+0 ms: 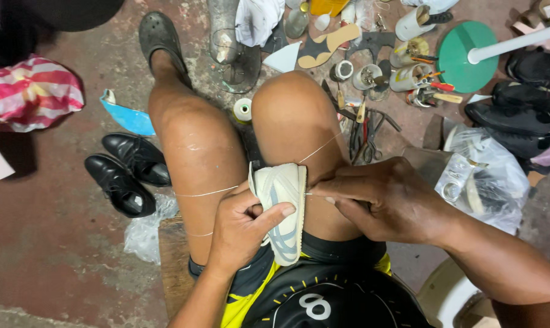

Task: The person sews the sole of a shoe by hand using a needle and thread, pulling the thread through the material and tightening it at intervals.

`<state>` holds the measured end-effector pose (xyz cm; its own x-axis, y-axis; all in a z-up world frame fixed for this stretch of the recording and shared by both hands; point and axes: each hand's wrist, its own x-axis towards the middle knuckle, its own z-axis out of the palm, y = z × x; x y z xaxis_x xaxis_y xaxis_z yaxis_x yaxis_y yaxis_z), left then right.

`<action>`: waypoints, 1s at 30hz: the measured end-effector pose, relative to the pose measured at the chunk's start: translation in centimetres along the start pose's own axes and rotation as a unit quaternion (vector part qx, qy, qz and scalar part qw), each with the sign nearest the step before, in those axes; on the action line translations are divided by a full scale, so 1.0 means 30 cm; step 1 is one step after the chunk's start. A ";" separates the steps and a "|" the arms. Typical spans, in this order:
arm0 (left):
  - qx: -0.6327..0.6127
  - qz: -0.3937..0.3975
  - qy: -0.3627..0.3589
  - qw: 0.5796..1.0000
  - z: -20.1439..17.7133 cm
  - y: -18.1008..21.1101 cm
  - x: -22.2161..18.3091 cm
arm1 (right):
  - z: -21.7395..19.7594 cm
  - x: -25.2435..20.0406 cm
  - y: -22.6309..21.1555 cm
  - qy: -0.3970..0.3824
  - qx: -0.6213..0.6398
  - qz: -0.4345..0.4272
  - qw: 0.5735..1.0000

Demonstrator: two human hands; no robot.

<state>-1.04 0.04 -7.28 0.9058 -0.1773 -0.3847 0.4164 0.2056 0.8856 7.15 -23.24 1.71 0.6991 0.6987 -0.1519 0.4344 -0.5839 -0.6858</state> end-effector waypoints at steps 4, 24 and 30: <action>0.063 0.032 -0.003 0.997 0.008 0.041 0.038 | -0.035 0.020 -0.020 -0.034 -0.044 0.029 0.998; 0.050 -0.001 -0.021 0.999 0.008 0.036 0.072 | -0.012 0.119 -0.031 -0.090 -0.049 0.059 0.993; 0.108 0.019 0.008 0.994 -0.017 0.054 0.024 | -0.033 0.115 -0.015 -0.095 -0.001 0.049 0.994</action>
<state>0.33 0.74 -6.25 0.9223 -0.1577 -0.3529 0.3575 0.0010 0.9339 9.94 -20.97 2.22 0.6181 0.7041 -0.3494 0.3717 -0.6535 -0.6594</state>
